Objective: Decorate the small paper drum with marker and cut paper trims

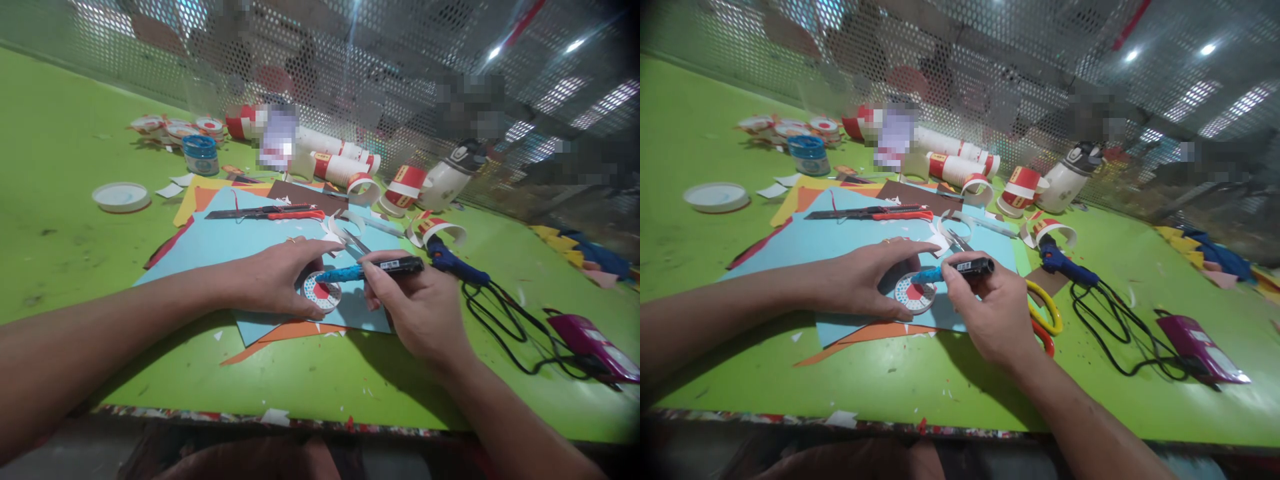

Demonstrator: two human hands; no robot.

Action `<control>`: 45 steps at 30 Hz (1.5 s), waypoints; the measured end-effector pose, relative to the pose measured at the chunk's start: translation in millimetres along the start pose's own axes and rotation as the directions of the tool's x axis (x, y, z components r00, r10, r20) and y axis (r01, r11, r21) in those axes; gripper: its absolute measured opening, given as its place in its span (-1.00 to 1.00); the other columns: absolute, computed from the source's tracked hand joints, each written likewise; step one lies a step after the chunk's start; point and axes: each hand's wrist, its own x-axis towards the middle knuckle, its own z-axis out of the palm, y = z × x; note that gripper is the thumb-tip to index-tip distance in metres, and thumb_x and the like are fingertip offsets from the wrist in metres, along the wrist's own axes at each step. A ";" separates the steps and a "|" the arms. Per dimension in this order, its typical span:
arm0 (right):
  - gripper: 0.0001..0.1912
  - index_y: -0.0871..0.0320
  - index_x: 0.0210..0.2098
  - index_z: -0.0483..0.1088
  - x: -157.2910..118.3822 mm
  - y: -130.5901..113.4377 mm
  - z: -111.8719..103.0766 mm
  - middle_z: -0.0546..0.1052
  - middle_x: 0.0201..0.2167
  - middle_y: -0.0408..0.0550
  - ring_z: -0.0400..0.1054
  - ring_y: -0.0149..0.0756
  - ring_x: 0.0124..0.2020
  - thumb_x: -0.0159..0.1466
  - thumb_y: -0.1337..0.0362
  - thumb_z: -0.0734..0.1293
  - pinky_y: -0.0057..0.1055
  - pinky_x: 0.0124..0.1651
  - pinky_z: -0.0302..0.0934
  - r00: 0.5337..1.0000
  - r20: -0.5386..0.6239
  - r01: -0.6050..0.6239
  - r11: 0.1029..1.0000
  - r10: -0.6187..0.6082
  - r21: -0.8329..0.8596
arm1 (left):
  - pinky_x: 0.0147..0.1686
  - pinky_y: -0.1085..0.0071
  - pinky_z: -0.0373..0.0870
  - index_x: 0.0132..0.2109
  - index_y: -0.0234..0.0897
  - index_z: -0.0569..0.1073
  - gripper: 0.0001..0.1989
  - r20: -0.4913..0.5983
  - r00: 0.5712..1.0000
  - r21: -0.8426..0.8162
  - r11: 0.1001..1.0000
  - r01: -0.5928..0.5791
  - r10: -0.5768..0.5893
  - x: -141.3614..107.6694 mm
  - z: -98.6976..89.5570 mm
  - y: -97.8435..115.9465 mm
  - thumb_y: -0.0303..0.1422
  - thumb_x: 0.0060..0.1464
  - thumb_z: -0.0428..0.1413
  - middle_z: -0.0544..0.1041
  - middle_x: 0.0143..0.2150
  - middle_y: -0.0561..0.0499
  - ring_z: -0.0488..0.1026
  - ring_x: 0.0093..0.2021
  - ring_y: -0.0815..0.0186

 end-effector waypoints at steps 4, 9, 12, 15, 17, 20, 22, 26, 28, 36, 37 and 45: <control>-0.89 0.18 -0.36 0.49 0.7 -0.3 0.9 0.42 -0.64 -0.23 0.29 -0.44 -0.63 0.23 0.26 0.36 -0.46 -0.52 0.24 0.996 0.003 0.088 0.994 -0.088 -0.067 | -0.09 0.24 0.31 0.34 -0.30 0.12 -0.13 0.007 1.000 0.001 1.000 -0.001 0.001 0.3 -0.8 0.8 -0.23 -0.09 0.23 0.48 -0.10 -0.11 0.38 -0.07 0.11; -0.89 0.16 -0.39 0.48 0.9 -0.1 1.0 0.42 -0.67 -0.25 0.30 -0.43 -0.64 0.23 0.25 0.38 -0.46 -0.55 0.26 0.995 -0.052 0.076 0.995 -0.080 -0.062 | -0.09 0.26 0.32 0.33 -0.28 0.14 -0.15 -0.003 1.000 -0.004 1.000 0.004 -0.004 -0.7 -0.5 2.4 -0.23 -0.09 0.24 0.47 -0.10 -0.10 0.39 -0.09 0.13; -0.87 0.15 -0.40 0.47 0.6 -1.3 1.0 0.39 -0.71 -0.26 0.28 -0.44 -0.69 0.22 0.23 0.38 -0.50 -0.63 0.23 0.992 -0.121 0.022 1.000 -0.023 -0.007 | -0.08 0.27 0.32 0.33 -0.26 0.15 -0.16 -0.015 1.000 0.011 1.000 0.007 -0.006 -1.0 0.3 2.2 -0.22 -0.08 0.24 0.47 -0.09 -0.08 0.39 -0.09 0.15; -0.88 0.15 -0.41 0.48 0.4 -2.8 0.8 0.39 -0.72 -0.26 0.27 -0.45 -0.70 0.21 0.24 0.39 -0.51 -0.65 0.22 0.991 -0.132 0.022 1.000 -0.023 -0.013 | -0.08 0.27 0.31 0.33 -0.27 0.14 -0.15 -0.007 1.000 0.013 1.000 0.006 -0.006 -0.7 0.4 1.9 -0.22 -0.09 0.24 0.47 -0.08 -0.09 0.38 -0.07 0.14; -0.89 0.15 -0.42 0.47 0.4 -3.0 0.8 0.40 -0.70 -0.26 0.28 -0.45 -0.68 0.21 0.26 0.39 -0.50 -0.62 0.25 0.992 -0.121 0.035 0.999 -0.039 -0.033 | -0.08 0.27 0.31 0.33 -0.28 0.15 -0.15 -0.002 1.000 0.007 1.000 0.008 -0.008 -0.5 0.2 1.9 -0.23 -0.10 0.24 0.47 -0.08 -0.09 0.38 -0.07 0.13; -0.89 0.16 -0.43 0.47 0.3 -1.9 0.8 0.40 -0.69 -0.25 0.28 -0.45 -0.66 0.21 0.26 0.38 -0.50 -0.59 0.25 0.992 -0.116 0.043 0.998 -0.049 -0.049 | -0.08 0.27 0.30 0.33 -0.28 0.15 -0.15 -0.006 1.000 0.002 1.000 0.006 -0.006 -0.3 -0.1 1.7 -0.24 -0.10 0.23 0.47 -0.09 -0.09 0.37 -0.06 0.12; -0.89 0.16 -0.42 0.47 0.2 -0.8 1.0 0.40 -0.68 -0.25 0.27 -0.46 -0.65 0.21 0.26 0.38 -0.50 -0.59 0.22 0.993 -0.111 0.044 0.997 -0.050 -0.055 | -0.09 0.26 0.30 0.33 -0.29 0.15 -0.15 -0.008 1.000 -0.001 1.000 0.001 -0.001 -0.3 -0.1 1.6 -0.22 -0.09 0.23 0.47 -0.10 -0.10 0.38 -0.08 0.12; -0.89 0.17 -0.40 0.46 -0.1 0.6 1.6 0.41 -0.66 -0.25 0.27 -0.46 -0.65 0.22 0.26 0.38 -0.49 -0.57 0.22 0.995 -0.090 0.035 0.999 -0.037 -0.021 | -0.10 0.27 0.31 0.33 -0.32 0.15 -0.15 -0.004 1.000 -0.009 1.000 -0.004 0.004 -0.2 -0.5 2.4 -0.21 -0.09 0.23 0.47 -0.11 -0.11 0.38 -0.10 0.13; -0.89 0.17 -0.40 0.46 -0.2 0.8 1.8 0.41 -0.66 -0.25 0.27 -0.46 -0.65 0.22 0.26 0.38 -0.49 -0.57 0.23 0.996 -0.087 0.024 1.000 -0.024 -0.006 | -0.08 0.26 0.30 0.33 -0.32 0.15 -0.15 -0.002 1.000 -0.008 1.000 0.003 -0.003 -0.2 -0.8 3.1 -0.21 -0.09 0.23 0.47 -0.11 -0.11 0.38 -0.09 0.13; -0.89 0.18 -0.39 0.46 0.0 2.2 2.1 0.41 -0.66 -0.25 0.28 -0.47 -0.64 0.22 0.26 0.38 -0.51 -0.57 0.24 0.997 -0.073 0.020 1.000 -0.019 0.009 | -0.08 0.24 0.31 0.34 -0.33 0.14 -0.14 -0.001 1.000 -0.013 1.000 -0.006 0.006 -0.4 -0.3 1.5 -0.20 -0.08 0.23 0.46 -0.09 -0.13 0.37 -0.08 0.12; -0.88 0.19 -0.39 0.46 0.0 2.2 2.0 0.41 -0.66 -0.25 0.28 -0.47 -0.64 0.22 0.26 0.38 -0.51 -0.57 0.24 0.997 -0.071 0.018 1.000 -0.018 0.004 | -0.08 0.24 0.31 0.34 -0.33 0.14 -0.15 -0.003 1.000 -0.013 1.000 -0.008 0.008 -0.4 -0.1 1.2 -0.20 -0.08 0.23 0.46 -0.09 -0.13 0.37 -0.08 0.12; -0.86 0.18 -0.40 0.45 -0.3 0.8 2.1 0.42 -0.67 -0.25 0.30 -0.48 -0.66 0.22 0.23 0.39 -0.55 -0.58 0.24 0.997 -0.079 0.003 1.000 -0.005 -0.025 | -0.07 0.25 0.31 0.34 -0.31 0.14 -0.15 -0.001 1.000 -0.010 1.000 0.003 -0.003 -0.4 0.0 0.9 -0.20 -0.07 0.23 0.45 -0.08 -0.12 0.37 -0.07 0.13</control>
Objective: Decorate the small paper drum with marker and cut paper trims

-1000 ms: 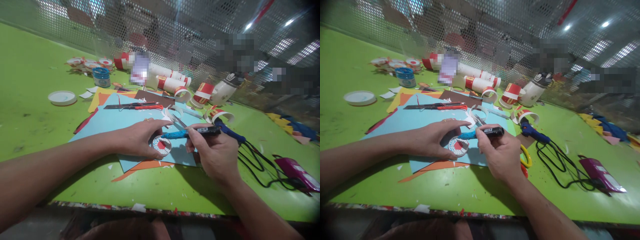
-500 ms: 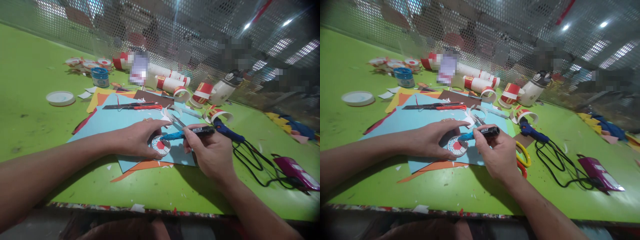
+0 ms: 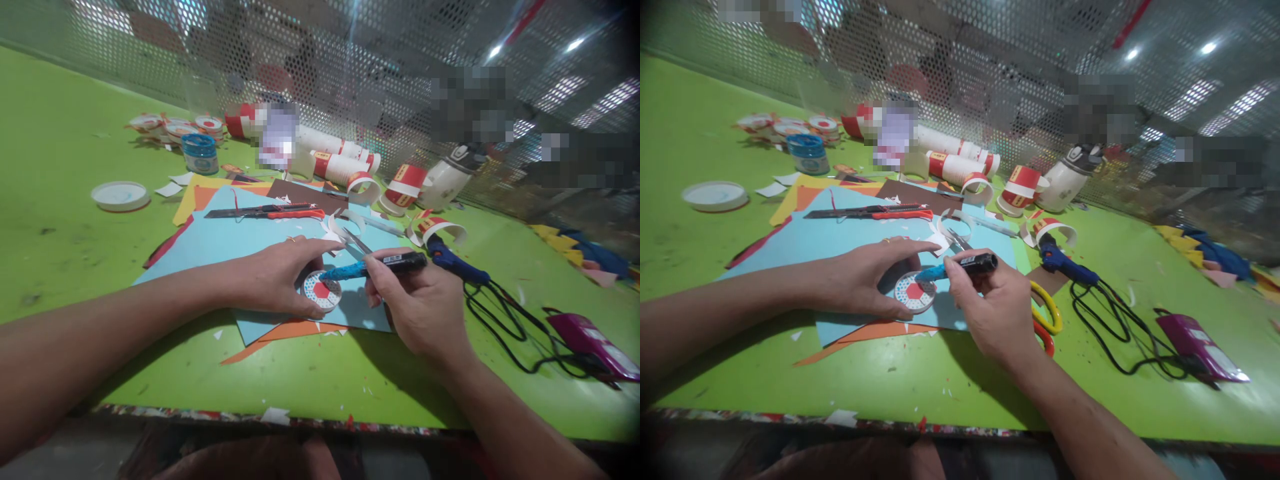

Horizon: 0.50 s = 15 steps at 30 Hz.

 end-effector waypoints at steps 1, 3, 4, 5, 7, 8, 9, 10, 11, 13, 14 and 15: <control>-0.85 0.18 -0.41 0.45 0.1 -0.4 0.1 0.42 -0.68 -0.26 0.30 -0.48 -0.67 0.22 0.22 0.39 -0.55 -0.58 0.24 1.000 -0.003 -0.002 1.000 0.002 -0.010 | -0.07 0.25 0.31 0.34 -0.31 0.14 -0.15 0.000 1.000 0.002 1.000 -0.001 0.001 0.0 -0.1 -0.1 -0.19 -0.07 0.23 0.45 -0.07 -0.13 0.37 -0.07 0.13; -0.82 0.19 -0.41 0.46 0.4 -1.7 0.2 0.42 -0.69 -0.25 0.31 -0.48 -0.68 0.22 0.20 0.40 -0.55 -0.59 0.24 1.000 -0.007 -0.007 1.000 0.007 -0.020 | -0.07 0.24 0.31 0.34 -0.31 0.14 -0.15 -0.001 1.000 0.003 1.000 -0.004 0.004 0.0 -0.1 -0.3 -0.19 -0.07 0.23 0.44 -0.06 -0.13 0.37 -0.07 0.12; -0.81 0.19 -0.43 0.46 0.5 -2.4 0.1 0.42 -0.69 -0.25 0.31 -0.48 -0.68 0.22 0.19 0.40 -0.55 -0.59 0.24 1.000 -0.008 -0.011 1.000 0.011 -0.025 | -0.07 0.24 0.31 0.34 -0.31 0.13 -0.15 0.000 1.000 0.003 1.000 -0.003 0.003 0.0 -0.2 -0.2 -0.18 -0.06 0.22 0.44 -0.06 -0.13 0.37 -0.07 0.12; -0.79 0.19 -0.45 0.45 0.6 -3.1 0.0 0.42 -0.70 -0.24 0.30 -0.48 -0.69 0.22 0.18 0.40 -0.55 -0.60 0.23 1.000 -0.009 -0.014 0.999 0.014 -0.033 | -0.08 0.24 0.31 0.34 -0.31 0.13 -0.15 0.000 1.000 0.004 1.000 -0.002 0.002 0.0 -0.2 -0.1 -0.18 -0.06 0.22 0.45 -0.07 -0.13 0.37 -0.08 0.12; -0.73 0.20 -0.53 0.43 0.7 -4.1 0.2 0.42 -0.71 -0.22 0.30 -0.48 -0.69 0.22 0.17 0.39 -0.55 -0.61 0.21 1.000 -0.014 -0.020 0.998 0.019 -0.055 | -0.09 0.24 0.31 0.34 -0.30 0.13 -0.15 0.002 1.000 0.006 1.000 0.000 0.000 0.0 -0.3 0.5 -0.19 -0.07 0.22 0.45 -0.09 -0.12 0.37 -0.08 0.12; -0.70 0.19 -0.57 0.41 0.8 -4.3 0.6 0.42 -0.72 -0.21 0.29 -0.48 -0.69 0.22 0.17 0.39 -0.55 -0.61 0.20 1.000 -0.020 -0.019 0.997 0.018 -0.069 | -0.09 0.24 0.32 0.34 -0.30 0.13 -0.15 0.004 1.000 0.007 1.000 0.001 -0.001 0.1 -0.3 0.8 -0.20 -0.07 0.22 0.46 -0.10 -0.11 0.37 -0.09 0.12; -0.67 0.19 -0.60 0.39 0.8 -4.2 1.1 0.41 -0.73 -0.21 0.28 -0.48 -0.70 0.22 0.17 0.39 -0.54 -0.61 0.19 1.000 -0.027 -0.018 0.996 0.016 -0.082 | -0.09 0.24 0.32 0.34 -0.31 0.13 -0.14 0.004 1.000 0.009 1.000 0.001 -0.001 0.1 -0.4 1.0 -0.20 -0.08 0.23 0.46 -0.10 -0.11 0.37 -0.09 0.12; -0.65 0.19 -0.63 0.38 0.8 -3.8 1.8 0.40 -0.74 -0.20 0.27 -0.48 -0.70 0.22 0.17 0.38 -0.53 -0.62 0.19 0.999 -0.036 -0.015 0.996 0.012 -0.093 | -0.09 0.24 0.31 0.34 -0.31 0.13 -0.14 0.004 1.000 0.010 1.000 -0.001 0.001 0.2 -0.4 1.1 -0.21 -0.08 0.23 0.46 -0.11 -0.11 0.37 -0.08 0.12; -0.64 0.19 -0.64 0.37 0.7 -3.3 2.6 0.39 -0.75 -0.20 0.26 -0.48 -0.70 0.22 0.17 0.38 -0.53 -0.62 0.18 0.999 -0.046 -0.012 0.995 0.007 -0.101 | -0.09 0.24 0.31 0.34 -0.31 0.13 -0.15 0.003 1.000 0.010 1.000 -0.003 0.003 0.3 -0.4 1.1 -0.21 -0.08 0.23 0.46 -0.10 -0.11 0.37 -0.08 0.12; -0.64 0.19 -0.65 0.37 0.4 -2.2 4.1 0.39 -0.75 -0.19 0.26 -0.48 -0.69 0.22 0.17 0.38 -0.52 -0.61 0.17 0.998 -0.057 -0.011 0.995 0.005 -0.103 | -0.09 0.24 0.31 0.34 -0.31 0.13 -0.14 0.002 1.000 0.009 1.000 -0.002 0.002 0.5 -0.2 0.6 -0.21 -0.08 0.23 0.46 -0.10 -0.11 0.37 -0.08 0.12; -0.65 0.19 -0.63 0.38 0.1 -1.9 4.6 0.40 -0.74 -0.19 0.26 -0.47 -0.69 0.22 0.17 0.39 -0.52 -0.61 0.18 0.998 -0.062 -0.012 0.996 0.006 -0.093 | -0.09 0.24 0.31 0.34 -0.31 0.13 -0.14 0.003 1.000 0.009 1.000 0.000 0.000 0.5 -0.1 0.2 -0.21 -0.08 0.23 0.46 -0.09 -0.11 0.37 -0.08 0.11; -0.67 0.20 -0.61 0.39 -0.2 -2.0 4.8 0.41 -0.73 -0.19 0.27 -0.47 -0.69 0.22 0.17 0.39 -0.52 -0.60 0.19 0.998 -0.061 -0.012 0.997 0.008 -0.074 | -0.09 0.25 0.31 0.34 -0.31 0.12 -0.14 0.003 1.000 0.010 1.000 0.001 -0.001 0.6 0.1 -0.3 -0.21 -0.08 0.23 0.46 -0.09 -0.12 0.37 -0.08 0.12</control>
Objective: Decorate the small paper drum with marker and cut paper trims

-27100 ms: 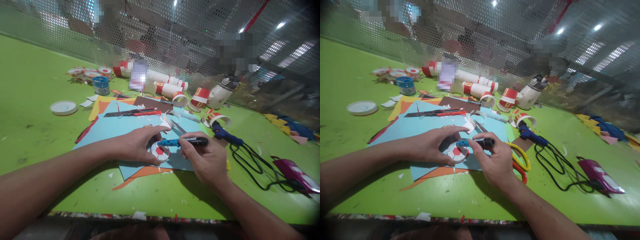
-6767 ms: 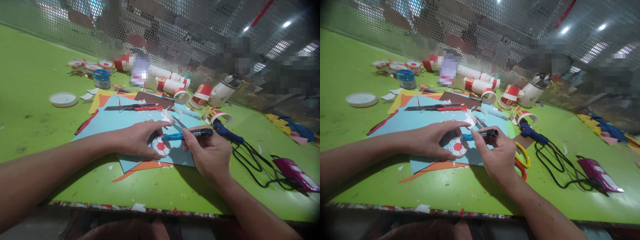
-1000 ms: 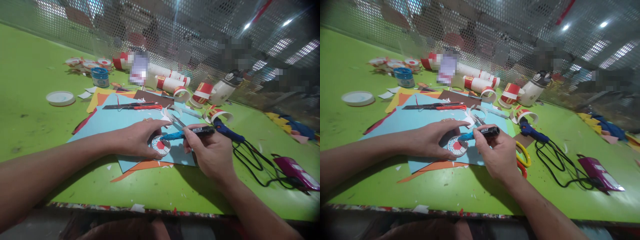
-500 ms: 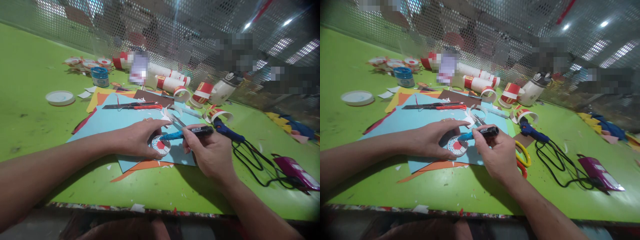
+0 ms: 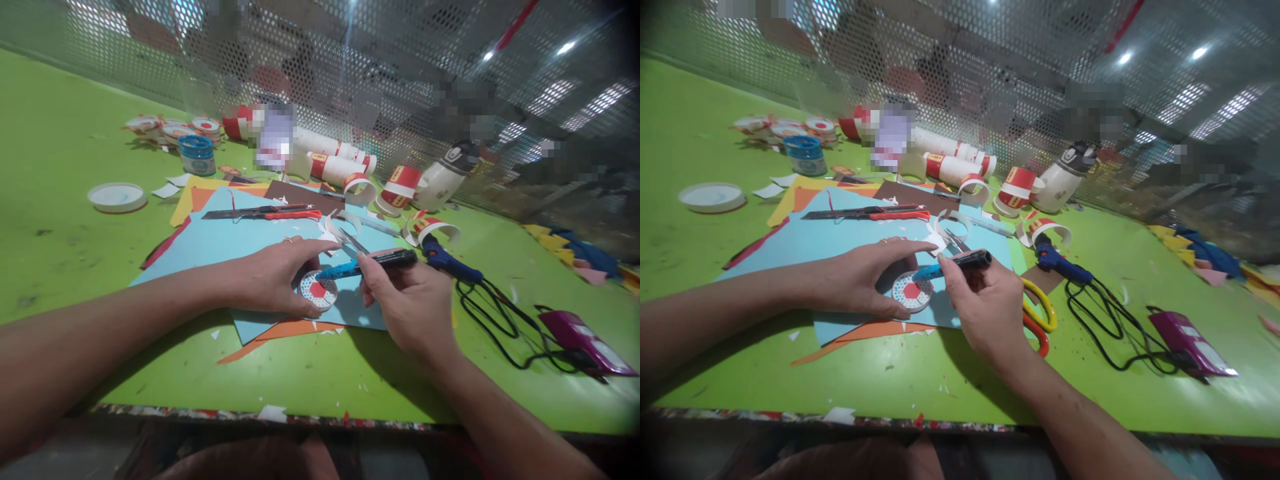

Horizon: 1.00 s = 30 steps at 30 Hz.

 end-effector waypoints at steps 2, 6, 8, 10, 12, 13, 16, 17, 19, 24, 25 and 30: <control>-0.73 0.20 -0.54 0.43 -0.9 -1.2 -0.8 0.42 -0.72 -0.20 0.29 -0.47 -0.69 0.22 0.19 0.39 -0.52 -0.60 0.22 1.000 0.000 -0.003 0.999 0.003 0.052 | -0.09 0.25 0.32 0.35 -0.29 0.12 -0.13 -0.002 1.000 0.005 1.000 0.002 -0.002 0.0 0.3 -0.8 -0.20 -0.07 0.23 0.45 -0.08 -0.12 0.38 -0.09 0.13; -0.80 0.18 -0.46 0.45 -2.6 -5.0 -4.9 0.41 -0.71 -0.25 0.26 -0.48 -0.72 0.21 0.19 0.41 -0.54 -0.66 0.20 0.995 -0.104 0.019 0.993 -0.007 0.115 | -0.10 0.27 0.32 0.35 -0.29 0.12 -0.13 0.005 1.000 0.005 1.000 0.010 -0.010 -0.3 0.6 -0.5 -0.19 -0.08 0.24 0.46 -0.08 -0.10 0.38 -0.09 0.14; -0.79 0.17 -0.46 0.45 -2.9 -4.9 -6.2 0.41 -0.71 -0.26 0.24 -0.49 -0.74 0.21 0.18 0.42 -0.53 -0.68 0.18 0.992 -0.129 0.018 0.994 -0.005 0.104 | -0.08 0.27 0.31 0.35 -0.29 0.12 -0.12 0.003 1.000 0.002 1.000 0.010 -0.010 -0.3 0.5 0.4 -0.20 -0.09 0.24 0.47 -0.08 -0.10 0.38 -0.08 0.13; -0.79 0.18 -0.48 0.46 -2.7 -3.3 -5.9 0.40 -0.72 -0.26 0.24 -0.49 -0.74 0.20 0.18 0.42 -0.53 -0.67 0.19 0.995 -0.102 0.016 0.997 -0.008 0.079 | -0.08 0.27 0.31 0.35 -0.27 0.13 -0.13 -0.002 1.000 0.004 1.000 0.015 -0.015 -0.4 0.3 1.2 -0.21 -0.09 0.24 0.47 -0.09 -0.09 0.38 -0.08 0.13; -0.79 0.18 -0.49 0.47 -2.1 -1.1 -4.5 0.40 -0.72 -0.25 0.26 -0.48 -0.71 0.20 0.20 0.42 -0.54 -0.64 0.21 0.997 -0.074 0.026 0.998 -0.022 0.052 | -0.07 0.27 0.31 0.34 -0.27 0.13 -0.13 -0.001 1.000 0.007 1.000 0.028 -0.028 -0.5 0.1 1.6 -0.21 -0.09 0.24 0.47 -0.09 -0.09 0.38 -0.07 0.13; -0.80 0.19 -0.49 0.47 -1.7 -0.2 -3.8 0.41 -0.71 -0.24 0.28 -0.48 -0.70 0.20 0.21 0.42 -0.54 -0.63 0.22 0.997 -0.068 0.035 0.999 -0.032 0.040 | -0.07 0.27 0.31 0.35 -0.27 0.13 -0.13 -0.001 1.000 0.005 1.000 0.028 -0.028 -0.5 0.2 1.4 -0.21 -0.09 0.24 0.47 -0.09 -0.10 0.38 -0.07 0.13; -0.80 0.20 -0.48 0.47 -1.1 1.1 -2.3 0.42 -0.70 -0.23 0.30 -0.48 -0.68 0.20 0.21 0.42 -0.54 -0.60 0.23 0.997 -0.061 0.054 0.998 -0.053 0.019 | -0.07 0.26 0.31 0.35 -0.26 0.13 -0.13 -0.009 1.000 -0.004 1.000 0.015 -0.015 -0.7 0.8 -0.3 -0.19 -0.09 0.24 0.46 -0.06 -0.11 0.39 -0.07 0.13; -0.80 0.20 -0.48 0.47 -0.9 1.1 -2.1 0.42 -0.70 -0.23 0.30 -0.48 -0.68 0.20 0.21 0.42 -0.54 -0.60 0.23 0.997 -0.058 0.059 0.998 -0.058 0.014 | -0.07 0.26 0.31 0.35 -0.26 0.13 -0.13 -0.013 1.000 -0.006 1.000 0.009 -0.009 -0.7 1.2 -1.0 -0.19 -0.08 0.24 0.46 -0.06 -0.11 0.39 -0.07 0.13; -0.79 0.20 -0.48 0.47 -0.7 1.3 -1.7 0.42 -0.71 -0.24 0.29 -0.48 -0.68 0.21 0.21 0.41 -0.54 -0.59 0.23 0.997 -0.050 0.064 0.998 -0.064 0.007 | -0.07 0.26 0.31 0.35 -0.26 0.13 -0.13 -0.017 1.000 -0.007 1.000 0.007 -0.007 -0.8 1.7 -2.1 -0.18 -0.08 0.24 0.46 -0.06 -0.11 0.39 -0.07 0.13; -0.80 0.19 -0.46 0.46 -0.4 3.0 -1.2 0.41 -0.70 -0.24 0.29 -0.47 -0.67 0.22 0.20 0.41 -0.52 -0.57 0.23 0.998 -0.031 0.059 0.998 -0.057 0.037 | -0.07 0.25 0.32 0.34 -0.26 0.13 -0.13 -0.015 1.000 -0.011 1.000 0.009 -0.009 -0.5 1.2 -1.6 -0.19 -0.09 0.24 0.46 -0.07 -0.11 0.39 -0.07 0.13; -0.80 0.19 -0.46 0.45 -0.6 3.2 -1.4 0.42 -0.69 -0.24 0.29 -0.46 -0.66 0.22 0.20 0.41 -0.51 -0.56 0.23 0.998 -0.026 0.057 0.998 -0.056 0.038 | -0.07 0.24 0.32 0.34 -0.25 0.13 -0.13 -0.014 1.000 -0.013 1.000 0.010 -0.010 -0.5 0.8 -1.4 -0.19 -0.09 0.24 0.46 -0.07 -0.11 0.39 -0.07 0.13; -0.80 0.18 -0.47 0.45 -1.5 1.5 -3.1 0.42 -0.69 -0.23 0.29 -0.45 -0.65 0.22 0.21 0.40 -0.49 -0.56 0.24 0.998 -0.019 0.058 0.998 -0.058 0.003 | -0.05 0.23 0.32 0.35 -0.25 0.12 -0.13 0.010 1.000 -0.025 1.000 0.008 -0.008 -0.4 0.0 -2.0 -0.16 -0.08 0.23 0.45 -0.05 -0.13 0.38 -0.06 0.12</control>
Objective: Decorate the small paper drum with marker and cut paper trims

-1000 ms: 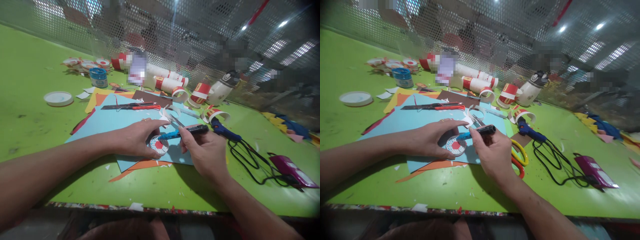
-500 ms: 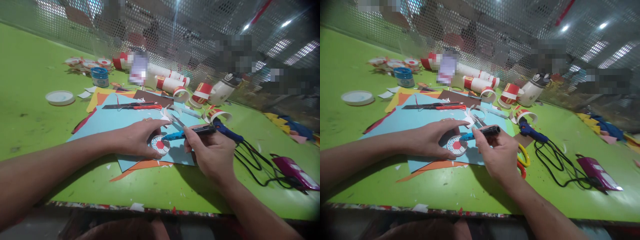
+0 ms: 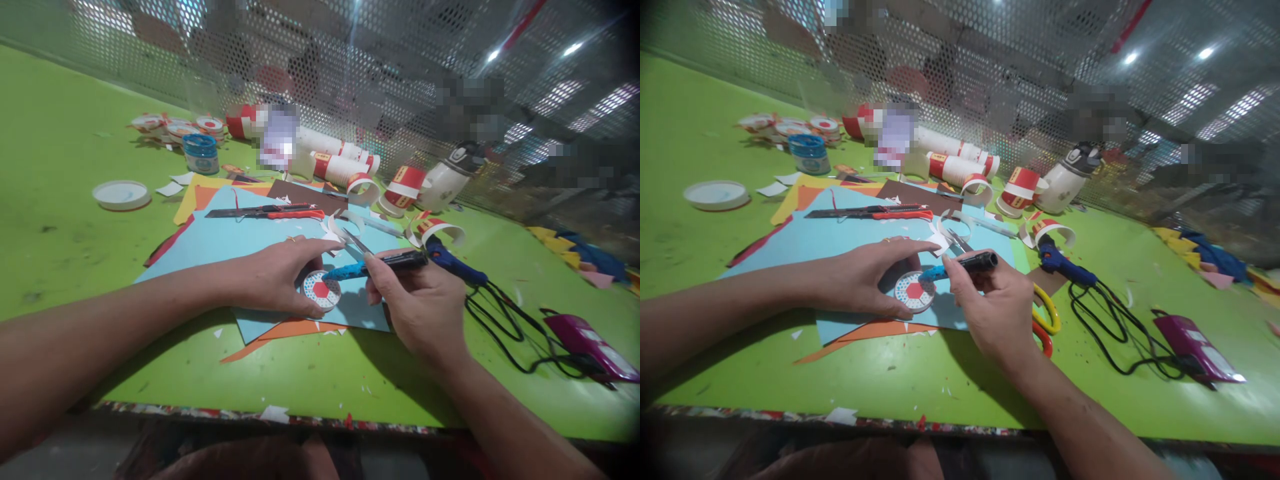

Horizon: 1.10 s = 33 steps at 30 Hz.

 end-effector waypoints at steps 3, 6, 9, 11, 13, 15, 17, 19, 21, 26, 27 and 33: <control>-0.79 0.18 -0.49 0.45 0.9 -1.9 0.1 0.42 -0.69 -0.23 0.28 -0.44 -0.66 0.21 0.20 0.40 -0.49 -0.57 0.23 1.000 -0.005 -0.001 1.000 0.001 -0.012 | -0.05 0.23 0.32 0.35 -0.26 0.12 -0.13 -0.007 1.000 0.000 1.000 0.000 0.000 -0.2 0.1 0.4 -0.16 -0.08 0.22 0.45 -0.05 -0.13 0.38 -0.06 0.12; -0.75 0.17 -0.54 0.43 2.2 -4.6 0.7 0.42 -0.71 -0.22 0.28 -0.43 -0.66 0.21 0.19 0.40 -0.49 -0.58 0.22 1.000 0.002 -0.017 0.999 0.017 -0.032 | -0.06 0.24 0.31 0.34 -0.27 0.13 -0.14 -0.009 1.000 0.009 1.000 0.004 -0.004 0.0 -0.2 2.5 -0.18 -0.08 0.22 0.46 -0.06 -0.13 0.38 -0.07 0.11; -0.68 0.16 -0.62 0.38 2.8 -6.7 1.7 0.41 -0.72 -0.20 0.28 -0.42 -0.65 0.21 0.19 0.40 -0.48 -0.58 0.20 1.000 -0.007 -0.026 0.997 0.025 -0.068 | -0.10 0.25 0.32 0.34 -0.29 0.14 -0.13 -0.003 1.000 0.025 1.000 0.007 -0.007 0.4 -0.7 4.2 -0.20 -0.10 0.23 0.47 -0.09 -0.12 0.39 -0.09 0.12; -0.66 0.15 -0.65 0.36 2.6 -6.2 2.8 0.40 -0.72 -0.20 0.28 -0.42 -0.65 0.21 0.19 0.40 -0.46 -0.55 0.18 1.000 -0.023 -0.022 0.997 0.021 -0.074 | -0.10 0.25 0.32 0.34 -0.31 0.14 -0.13 -0.003 1.000 0.030 1.000 0.003 -0.003 0.5 -0.5 3.9 -0.21 -0.10 0.23 0.47 -0.10 -0.12 0.38 -0.10 0.12; -0.65 0.16 -0.65 0.36 2.1 -4.0 3.8 0.39 -0.71 -0.20 0.27 -0.42 -0.65 0.21 0.18 0.40 -0.44 -0.53 0.17 0.999 -0.037 -0.016 0.998 0.014 -0.066 | -0.10 0.25 0.31 0.34 -0.32 0.13 -0.13 -0.003 1.000 0.029 1.000 -0.002 0.002 0.4 0.1 2.4 -0.20 -0.10 0.23 0.47 -0.09 -0.12 0.38 -0.10 0.12; -0.65 0.16 -0.65 0.35 1.7 -1.6 4.3 0.38 -0.71 -0.20 0.26 -0.42 -0.65 0.21 0.18 0.40 -0.42 -0.53 0.17 0.999 -0.039 -0.013 0.998 0.011 -0.058 | -0.08 0.24 0.31 0.34 -0.30 0.12 -0.14 -0.002 1.000 0.027 1.000 -0.010 0.010 0.3 0.7 0.8 -0.19 -0.08 0.23 0.46 -0.08 -0.12 0.37 -0.08 0.11; -0.68 0.16 -0.62 0.37 1.6 -0.6 3.9 0.38 -0.71 -0.21 0.26 -0.42 -0.65 0.21 0.18 0.40 -0.42 -0.54 0.16 0.999 -0.033 -0.008 0.999 0.006 -0.041 | -0.07 0.24 0.30 0.34 -0.27 0.11 -0.14 -0.001 1.000 0.028 1.000 -0.012 0.012 0.2 1.1 -0.1 -0.17 -0.07 0.23 0.46 -0.07 -0.12 0.36 -0.06 0.11; -0.73 0.16 -0.57 0.40 1.7 -2.3 2.5 0.39 -0.70 -0.22 0.27 -0.42 -0.66 0.20 0.18 0.42 -0.43 -0.55 0.17 0.999 -0.041 -0.008 1.000 0.008 -0.002 | -0.07 0.24 0.30 0.35 -0.28 0.11 -0.14 0.001 1.000 0.029 1.000 -0.004 0.004 0.0 0.9 0.1 -0.17 -0.06 0.23 0.46 -0.07 -0.12 0.36 -0.06 0.11; -0.74 0.15 -0.56 0.42 1.8 -5.7 0.3 0.40 -0.71 -0.23 0.26 -0.44 -0.68 0.20 0.18 0.42 -0.44 -0.57 0.19 0.995 -0.104 -0.006 0.999 0.012 0.054 | -0.07 0.24 0.30 0.34 -0.29 0.12 -0.13 0.002 1.000 0.026 1.000 0.008 -0.008 -0.2 0.5 0.8 -0.18 -0.07 0.24 0.45 -0.06 -0.13 0.37 -0.06 0.11; -0.74 0.11 -0.56 0.40 1.3 -8.0 -4.5 0.39 -0.72 -0.24 0.25 -0.43 -0.71 0.21 0.17 0.42 -0.43 -0.61 0.20 0.970 -0.242 0.017 0.993 0.011 0.113 | -0.02 0.26 0.28 0.35 -0.24 0.11 -0.13 0.007 1.000 0.023 1.000 0.008 -0.008 -1.0 -0.1 1.3 -0.20 -0.07 0.25 0.44 0.00 -0.12 0.36 -0.02 0.13; -0.75 0.10 -0.54 0.40 1.1 -6.7 -4.9 0.38 -0.72 -0.25 0.25 -0.42 -0.71 0.21 0.16 0.42 -0.43 -0.62 0.20 0.974 -0.224 0.012 0.992 0.016 0.123 | -0.02 0.26 0.28 0.35 -0.23 0.11 -0.13 0.007 1.000 0.024 1.000 0.012 -0.013 -1.0 -0.1 1.1 -0.20 -0.07 0.25 0.44 -0.01 -0.11 0.35 -0.02 0.12; -0.81 0.09 -0.48 0.43 -0.9 -1.9 -4.5 0.38 -0.68 -0.24 0.23 -0.43 -0.71 0.22 0.17 0.41 -0.44 -0.66 0.16 0.990 -0.142 -0.003 0.991 0.022 0.132 | -0.04 0.27 0.28 0.35 -0.25 0.11 -0.12 0.011 1.000 0.020 1.000 0.019 -0.019 -0.3 -0.1 1.4 -0.19 -0.08 0.24 0.44 -0.02 -0.13 0.36 -0.02 0.12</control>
